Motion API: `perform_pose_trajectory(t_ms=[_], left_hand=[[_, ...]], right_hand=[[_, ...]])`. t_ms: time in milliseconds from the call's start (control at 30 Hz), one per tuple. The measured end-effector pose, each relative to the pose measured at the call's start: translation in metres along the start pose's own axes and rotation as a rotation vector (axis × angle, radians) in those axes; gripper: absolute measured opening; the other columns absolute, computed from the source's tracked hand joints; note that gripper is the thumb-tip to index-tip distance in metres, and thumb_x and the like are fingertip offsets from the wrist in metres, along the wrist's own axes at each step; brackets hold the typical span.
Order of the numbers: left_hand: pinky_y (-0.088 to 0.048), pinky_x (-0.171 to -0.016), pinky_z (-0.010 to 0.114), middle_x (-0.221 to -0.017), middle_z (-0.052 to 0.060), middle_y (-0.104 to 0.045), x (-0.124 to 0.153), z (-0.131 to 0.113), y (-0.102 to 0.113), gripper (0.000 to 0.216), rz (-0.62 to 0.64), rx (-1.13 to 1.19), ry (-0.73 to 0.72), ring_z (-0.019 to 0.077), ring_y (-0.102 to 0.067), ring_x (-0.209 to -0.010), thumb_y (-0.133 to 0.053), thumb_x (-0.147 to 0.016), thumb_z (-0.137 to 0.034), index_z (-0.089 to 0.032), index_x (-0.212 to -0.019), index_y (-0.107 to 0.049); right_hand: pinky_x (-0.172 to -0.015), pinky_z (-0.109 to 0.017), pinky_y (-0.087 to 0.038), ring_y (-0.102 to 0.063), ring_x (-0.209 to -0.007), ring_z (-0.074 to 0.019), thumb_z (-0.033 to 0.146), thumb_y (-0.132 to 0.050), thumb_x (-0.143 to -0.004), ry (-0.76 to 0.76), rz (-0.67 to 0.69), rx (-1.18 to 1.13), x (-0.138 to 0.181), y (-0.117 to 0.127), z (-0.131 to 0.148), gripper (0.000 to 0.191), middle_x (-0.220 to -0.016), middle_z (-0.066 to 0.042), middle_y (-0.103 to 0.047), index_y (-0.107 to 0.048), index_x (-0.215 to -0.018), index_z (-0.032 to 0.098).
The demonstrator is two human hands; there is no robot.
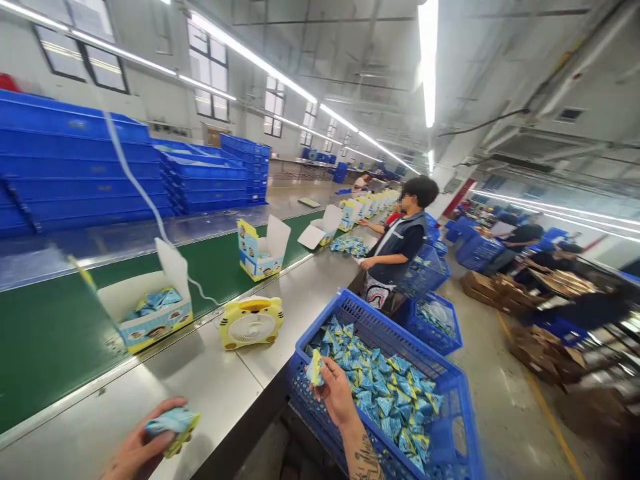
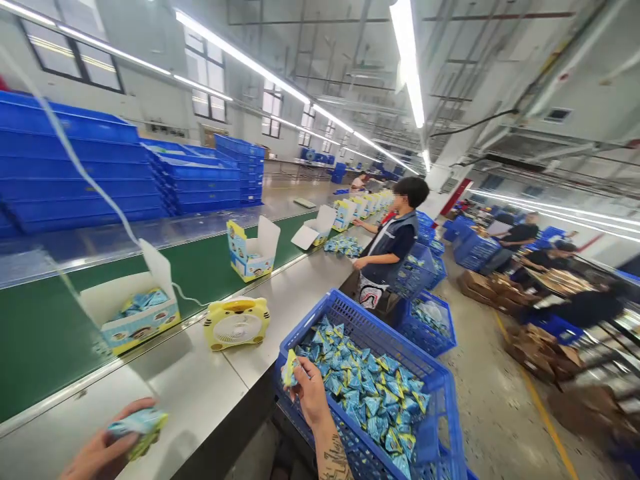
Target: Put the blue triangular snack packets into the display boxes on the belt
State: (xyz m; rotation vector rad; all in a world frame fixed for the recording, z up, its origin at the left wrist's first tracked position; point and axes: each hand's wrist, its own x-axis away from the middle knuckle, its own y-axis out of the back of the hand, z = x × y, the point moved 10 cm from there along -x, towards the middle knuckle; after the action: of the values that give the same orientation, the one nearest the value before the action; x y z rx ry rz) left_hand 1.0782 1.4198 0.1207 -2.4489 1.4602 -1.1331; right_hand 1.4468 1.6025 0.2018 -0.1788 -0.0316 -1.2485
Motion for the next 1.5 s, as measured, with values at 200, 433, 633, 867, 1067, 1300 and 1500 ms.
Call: perform_pose_trajectory(t_ms=[200,433,633,867,1067,1300,1500], left_hand=[[-0.051,-0.075,0.032,-0.097,0.003,-0.075,0.001,-0.045,0.050,0.060,0.152,0.203,-0.169,0.0220,-0.064,-0.083,-0.096,-0.062,-0.046,-0.031,-0.115,-0.071],[-0.047,-0.077,0.032,-0.095,0.005,-0.072,-0.016,-0.062,0.108,0.059,0.175,0.207,-0.236,0.0202,-0.064,-0.083,-0.093,-0.070,-0.040,-0.024,-0.121,-0.068],[-0.048,-0.076,0.032,-0.092,0.003,-0.070,-0.040,-0.046,0.114,0.051,0.248,0.404,-0.254,0.0184,-0.064,-0.080,-0.089,-0.074,-0.045,-0.026,-0.116,-0.069],[-0.047,-0.071,0.031,-0.084,0.002,-0.069,-0.132,-0.011,0.096,0.052,0.334,0.382,-0.226,0.0194,-0.066,-0.077,-0.092,-0.071,-0.042,-0.024,-0.114,-0.068],[-0.050,-0.071,0.030,-0.084,0.002,-0.069,-0.186,0.003,0.065,0.048,0.402,0.459,-0.180,0.0176,-0.066,-0.075,-0.088,-0.075,-0.044,-0.024,-0.113,-0.067],[-0.051,-0.072,0.028,-0.095,0.004,-0.075,-0.207,0.029,-0.009,0.043,0.436,0.464,-0.062,0.0180,-0.071,-0.082,-0.085,-0.082,-0.036,-0.027,-0.120,-0.066],[-0.058,-0.087,0.041,-0.131,0.009,-0.072,-0.211,0.080,-0.106,0.057,0.522,0.447,0.131,0.0267,-0.073,-0.105,-0.077,-0.088,-0.045,-0.032,-0.141,-0.058]], right_hand=[[-0.045,-0.021,-0.043,-0.057,-0.059,-0.0126,0.064,-0.078,-0.080,-0.054,0.052,0.061,-0.032,-0.093,-0.042,0.050,-0.082,-0.002,-0.075,-0.079,-0.106,0.022],[-0.066,-0.030,-0.058,-0.072,-0.087,-0.0236,0.058,-0.086,-0.075,-0.066,0.144,0.058,-0.061,-0.177,-0.054,0.049,-0.103,-0.008,-0.081,-0.079,-0.108,0.023],[-0.084,-0.036,-0.060,-0.074,-0.094,-0.0253,0.054,-0.085,-0.076,-0.006,0.293,0.174,-0.089,-0.204,-0.049,0.043,-0.104,-0.008,-0.082,-0.081,-0.105,0.022],[-0.083,-0.034,-0.060,-0.073,-0.090,-0.0228,0.053,-0.087,-0.073,0.086,0.173,0.269,-0.165,-0.161,-0.073,0.042,-0.097,-0.006,-0.082,-0.082,-0.101,0.022],[-0.083,-0.031,-0.061,-0.074,-0.090,-0.0209,0.046,-0.086,-0.077,0.080,0.191,0.304,-0.195,-0.148,-0.095,0.034,-0.100,-0.005,-0.082,-0.080,-0.103,0.025],[-0.084,-0.032,-0.061,-0.074,-0.093,-0.0219,0.043,-0.082,-0.082,-0.038,0.330,0.149,-0.169,-0.181,-0.128,0.031,-0.101,-0.005,-0.081,-0.077,-0.105,0.024],[-0.095,-0.038,-0.057,-0.071,-0.106,-0.0243,0.029,-0.070,-0.089,0.053,0.465,0.436,-0.162,-0.162,-0.107,0.026,-0.114,-0.006,-0.076,-0.074,-0.114,0.024]])
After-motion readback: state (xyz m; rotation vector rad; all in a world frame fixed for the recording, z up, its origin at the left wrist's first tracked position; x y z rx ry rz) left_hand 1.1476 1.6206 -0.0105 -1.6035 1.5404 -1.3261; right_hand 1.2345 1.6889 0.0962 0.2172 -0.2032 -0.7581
